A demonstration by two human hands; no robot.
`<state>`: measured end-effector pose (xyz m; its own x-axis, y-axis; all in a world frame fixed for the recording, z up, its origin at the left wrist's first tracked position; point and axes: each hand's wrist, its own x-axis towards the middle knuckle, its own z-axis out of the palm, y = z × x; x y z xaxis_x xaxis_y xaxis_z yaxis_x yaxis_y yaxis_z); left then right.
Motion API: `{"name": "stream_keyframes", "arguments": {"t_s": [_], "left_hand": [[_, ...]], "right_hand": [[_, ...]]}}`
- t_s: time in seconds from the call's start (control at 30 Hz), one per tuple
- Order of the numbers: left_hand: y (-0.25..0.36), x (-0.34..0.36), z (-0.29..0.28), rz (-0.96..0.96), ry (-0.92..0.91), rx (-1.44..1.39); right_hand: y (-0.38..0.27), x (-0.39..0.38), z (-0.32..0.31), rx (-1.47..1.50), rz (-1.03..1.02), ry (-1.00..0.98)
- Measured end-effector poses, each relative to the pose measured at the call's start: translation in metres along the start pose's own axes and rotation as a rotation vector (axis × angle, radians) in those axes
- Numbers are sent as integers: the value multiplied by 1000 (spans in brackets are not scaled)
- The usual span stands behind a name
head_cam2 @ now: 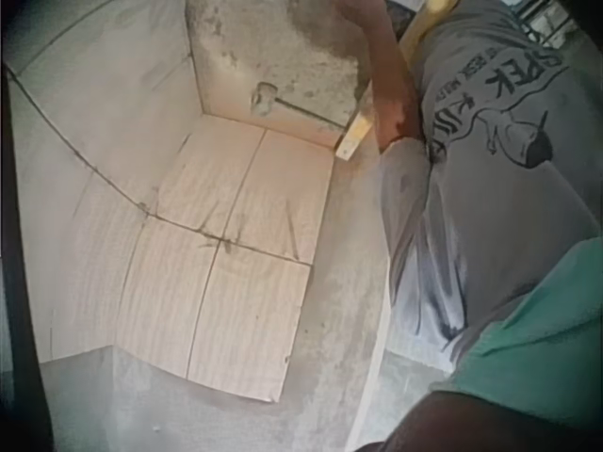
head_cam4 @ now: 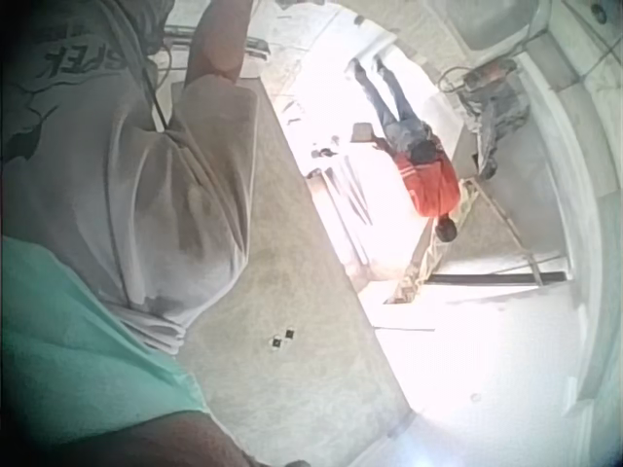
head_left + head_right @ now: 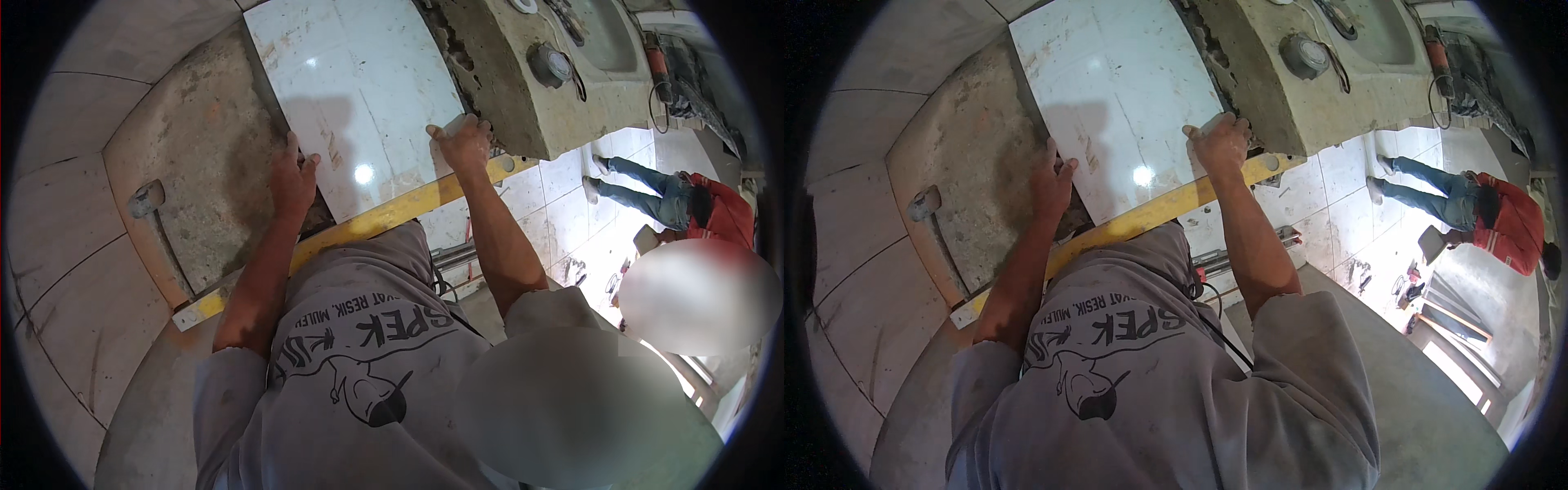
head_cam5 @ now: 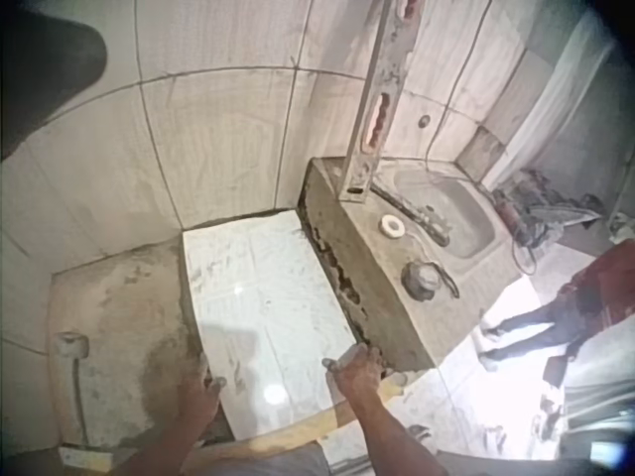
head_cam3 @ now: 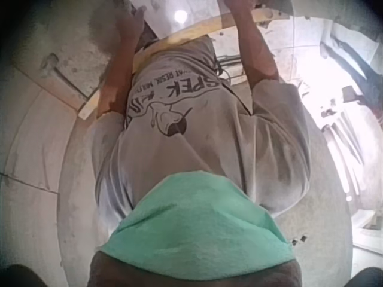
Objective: The recorder is installing and leveling floor tiles using cement and tools.
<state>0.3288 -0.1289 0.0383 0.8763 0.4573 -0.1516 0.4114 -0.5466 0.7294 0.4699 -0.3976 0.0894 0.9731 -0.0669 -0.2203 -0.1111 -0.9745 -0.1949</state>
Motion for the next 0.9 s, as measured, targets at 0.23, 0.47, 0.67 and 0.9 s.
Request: {"name": "stream_keyframes", "arguments": {"t_s": [0.23,0.47,0.67,0.9], "left_hand": [[2,0,-2,126,25,158],[9,-1,-7,124,20,118],[0,1,-4,116,21,80],[5,-2,-6,133,20,115]], "right_hand": [[1,0,0,-4,-13,33],[0,-1,-1,-8,7,1],[-1,-1,-1,-9,-13,13],[5,-3,3,0,-42,62]]}}
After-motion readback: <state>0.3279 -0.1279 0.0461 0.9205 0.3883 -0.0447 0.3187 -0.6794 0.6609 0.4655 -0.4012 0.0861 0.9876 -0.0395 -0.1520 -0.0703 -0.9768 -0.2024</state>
